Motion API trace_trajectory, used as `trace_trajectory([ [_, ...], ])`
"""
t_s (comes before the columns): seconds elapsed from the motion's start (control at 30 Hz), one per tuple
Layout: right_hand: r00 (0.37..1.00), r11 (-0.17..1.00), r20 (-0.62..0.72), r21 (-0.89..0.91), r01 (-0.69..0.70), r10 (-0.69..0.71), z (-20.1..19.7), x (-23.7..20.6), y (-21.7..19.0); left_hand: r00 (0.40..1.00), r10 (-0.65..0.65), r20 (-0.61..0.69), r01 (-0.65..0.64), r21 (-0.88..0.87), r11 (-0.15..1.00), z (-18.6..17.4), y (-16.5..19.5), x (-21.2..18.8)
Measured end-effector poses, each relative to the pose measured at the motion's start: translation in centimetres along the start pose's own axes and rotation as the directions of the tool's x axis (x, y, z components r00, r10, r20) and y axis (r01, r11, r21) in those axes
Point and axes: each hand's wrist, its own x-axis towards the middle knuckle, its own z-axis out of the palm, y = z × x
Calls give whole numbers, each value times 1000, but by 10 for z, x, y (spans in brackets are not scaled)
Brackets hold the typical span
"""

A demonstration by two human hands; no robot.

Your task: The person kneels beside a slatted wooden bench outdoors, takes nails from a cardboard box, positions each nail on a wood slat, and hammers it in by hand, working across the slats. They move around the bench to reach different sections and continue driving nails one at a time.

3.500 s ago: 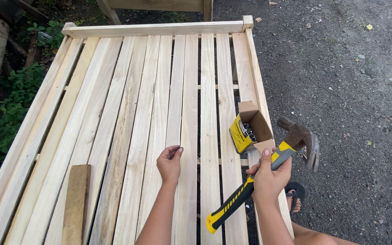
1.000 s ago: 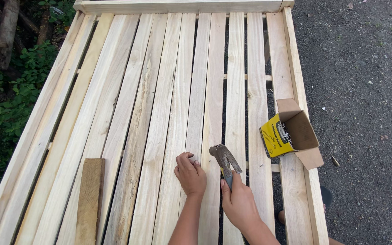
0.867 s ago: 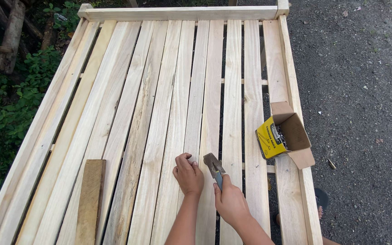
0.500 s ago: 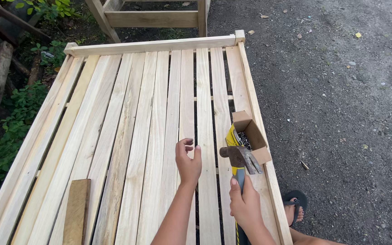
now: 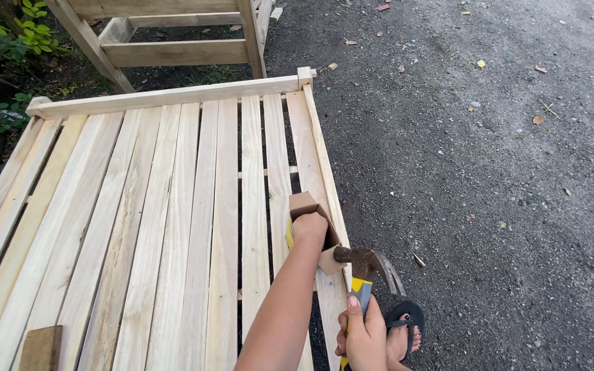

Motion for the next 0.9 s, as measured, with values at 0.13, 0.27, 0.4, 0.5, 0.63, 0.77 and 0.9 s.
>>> trace_trajectory([
  [0.13,1000,1000,13,16,-13,13,1,9,2,999,4,37,-5,40,999,9,-6,1],
  [0.27,999,999,-22,-25,-36,36,-2,2,2,986,76,-148,-80,-23,997,-2,-4,-28],
  [0.4,998,996,-22,-57,65,-66,9,-15,-8,884,-16,-468,-144,-305,941,-11,-6,-80],
  [0.5,995,993,34,-76,91,-88,31,-25,-12,827,-231,-513,-176,-625,761,15,-44,-134],
  [0.63,985,984,154,-152,96,-73,64,-46,4,762,-469,-447,20,-707,707,79,-137,-195],
  [0.77,965,976,244,-214,-45,98,101,-64,38,751,-544,-375,262,-587,766,130,-219,-225],
  [0.9,932,966,324,-246,-81,161,123,-78,75,873,-449,-190,281,-556,782,152,-246,-222],
])
